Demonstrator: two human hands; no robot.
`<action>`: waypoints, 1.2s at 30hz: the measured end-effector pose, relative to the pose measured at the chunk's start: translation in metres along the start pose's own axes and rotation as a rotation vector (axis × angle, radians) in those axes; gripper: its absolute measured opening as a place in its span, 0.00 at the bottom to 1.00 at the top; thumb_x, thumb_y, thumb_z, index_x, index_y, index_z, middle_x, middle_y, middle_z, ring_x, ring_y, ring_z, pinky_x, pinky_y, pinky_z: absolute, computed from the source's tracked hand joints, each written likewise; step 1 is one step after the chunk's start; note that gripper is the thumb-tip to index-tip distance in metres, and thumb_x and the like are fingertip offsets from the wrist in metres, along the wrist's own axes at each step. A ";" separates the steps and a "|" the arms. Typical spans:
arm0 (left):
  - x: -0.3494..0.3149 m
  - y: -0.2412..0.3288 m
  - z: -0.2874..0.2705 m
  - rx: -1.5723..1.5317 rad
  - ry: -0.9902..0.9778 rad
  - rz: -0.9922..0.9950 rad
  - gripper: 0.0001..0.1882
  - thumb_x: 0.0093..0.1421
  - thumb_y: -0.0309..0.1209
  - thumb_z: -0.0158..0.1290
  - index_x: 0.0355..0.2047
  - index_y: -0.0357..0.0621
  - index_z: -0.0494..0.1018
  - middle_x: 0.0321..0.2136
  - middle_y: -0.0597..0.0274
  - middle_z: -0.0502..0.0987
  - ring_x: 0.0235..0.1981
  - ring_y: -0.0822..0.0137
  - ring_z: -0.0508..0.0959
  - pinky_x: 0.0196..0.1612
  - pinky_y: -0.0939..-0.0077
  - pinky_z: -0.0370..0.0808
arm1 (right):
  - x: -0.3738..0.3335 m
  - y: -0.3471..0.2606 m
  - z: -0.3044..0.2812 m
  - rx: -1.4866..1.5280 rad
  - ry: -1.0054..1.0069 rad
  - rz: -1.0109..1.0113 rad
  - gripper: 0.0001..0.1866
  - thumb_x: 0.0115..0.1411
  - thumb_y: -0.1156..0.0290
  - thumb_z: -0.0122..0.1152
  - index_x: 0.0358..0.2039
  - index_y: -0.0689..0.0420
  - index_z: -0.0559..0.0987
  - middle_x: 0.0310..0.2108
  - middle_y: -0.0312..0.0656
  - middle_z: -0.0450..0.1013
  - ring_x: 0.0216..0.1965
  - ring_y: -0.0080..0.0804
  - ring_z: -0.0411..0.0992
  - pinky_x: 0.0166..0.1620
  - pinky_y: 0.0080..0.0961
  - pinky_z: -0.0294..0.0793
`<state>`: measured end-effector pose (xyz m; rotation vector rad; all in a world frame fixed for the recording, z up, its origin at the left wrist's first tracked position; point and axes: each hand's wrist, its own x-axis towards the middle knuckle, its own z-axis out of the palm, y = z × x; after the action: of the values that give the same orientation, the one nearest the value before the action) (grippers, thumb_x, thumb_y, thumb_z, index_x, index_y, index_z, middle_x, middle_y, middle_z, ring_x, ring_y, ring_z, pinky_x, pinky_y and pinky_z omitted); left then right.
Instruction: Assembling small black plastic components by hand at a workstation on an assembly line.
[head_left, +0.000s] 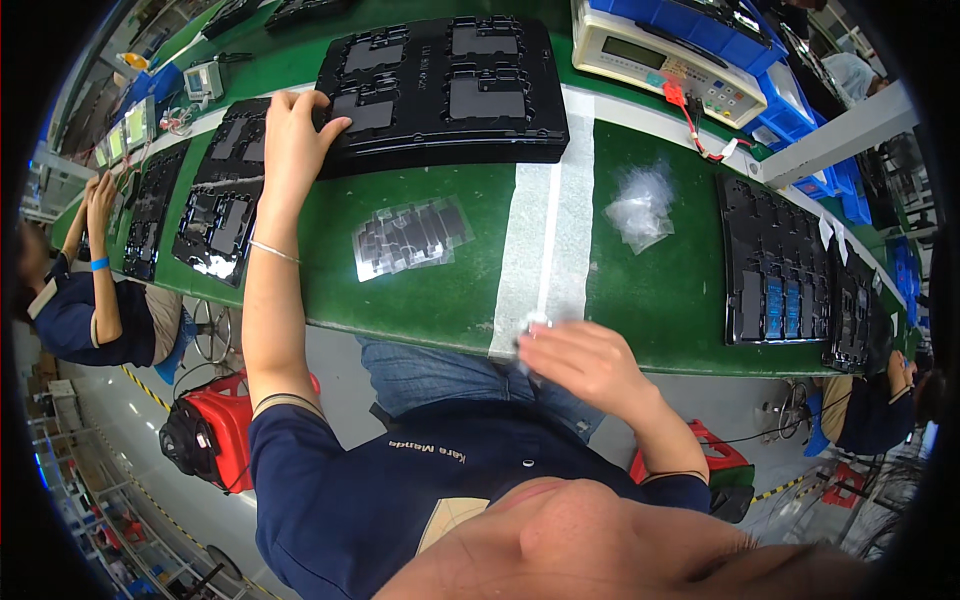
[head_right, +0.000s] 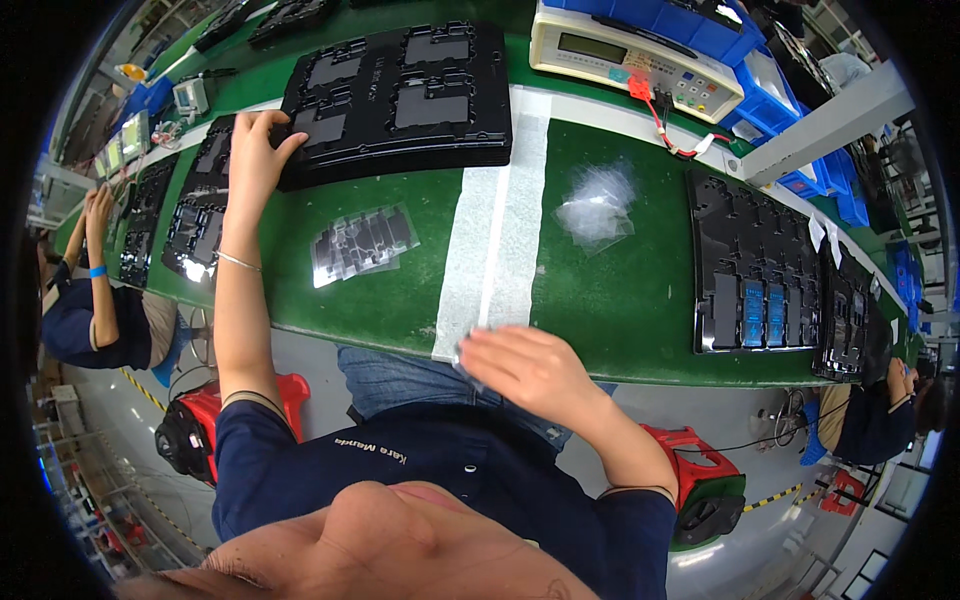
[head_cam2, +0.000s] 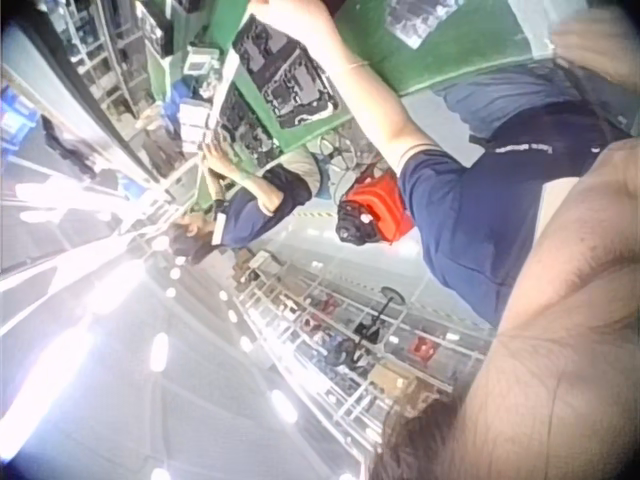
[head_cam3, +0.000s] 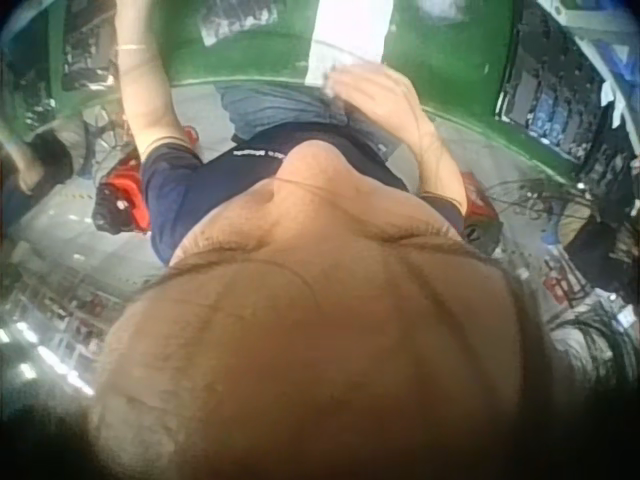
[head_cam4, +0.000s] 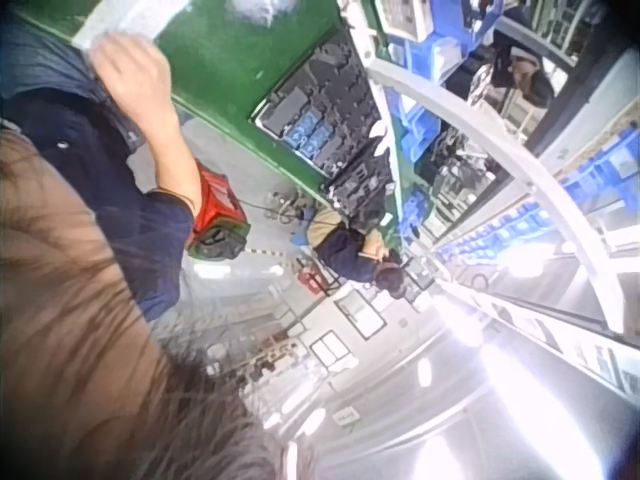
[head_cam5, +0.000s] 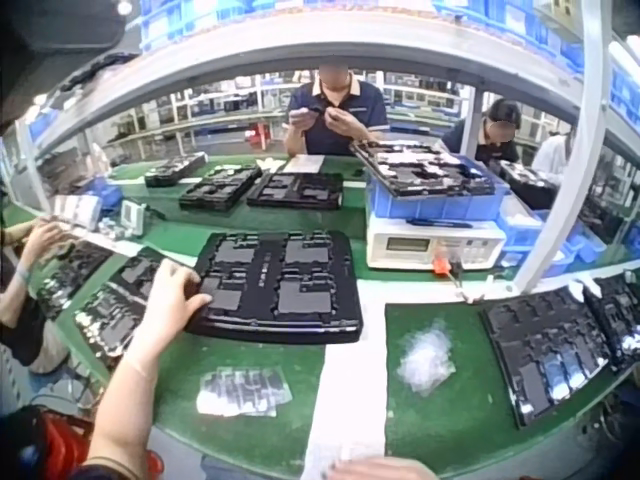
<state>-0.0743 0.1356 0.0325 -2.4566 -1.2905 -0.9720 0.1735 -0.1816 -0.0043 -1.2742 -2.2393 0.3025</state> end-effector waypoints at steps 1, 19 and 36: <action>0.003 0.014 -0.004 -0.011 0.002 0.002 0.13 0.49 0.33 0.59 0.32 0.41 0.73 0.31 0.56 0.69 0.34 0.60 0.71 0.38 0.71 0.69 | -0.005 0.004 0.003 0.048 0.042 -0.116 0.13 0.46 0.71 0.59 0.34 0.57 0.78 0.40 0.40 0.73 0.52 0.30 0.65 0.53 0.35 0.65; -0.047 0.158 0.001 -1.377 -0.987 -0.058 0.03 0.56 0.23 0.50 0.31 0.36 0.71 0.27 0.69 0.70 0.28 0.80 0.69 0.30 0.85 0.66 | 0.071 0.063 -0.031 0.254 0.365 0.198 0.09 0.45 0.69 0.64 0.17 0.57 0.72 0.30 0.37 0.68 0.37 0.35 0.63 0.41 0.28 0.64; 0.000 0.156 0.013 -0.603 -0.244 0.504 0.14 0.46 0.25 0.56 0.35 0.40 0.72 0.33 0.55 0.69 0.38 0.57 0.69 0.41 0.69 0.68 | 0.040 0.124 -0.054 -0.431 0.485 0.492 0.28 0.40 0.71 0.66 0.45 0.56 0.69 0.41 0.45 0.62 0.41 0.43 0.61 0.44 0.33 0.63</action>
<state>0.0551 0.0484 0.0409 -3.1991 -0.3833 -1.0462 0.2767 -0.0861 -0.0006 -1.8842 -1.6039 -0.3108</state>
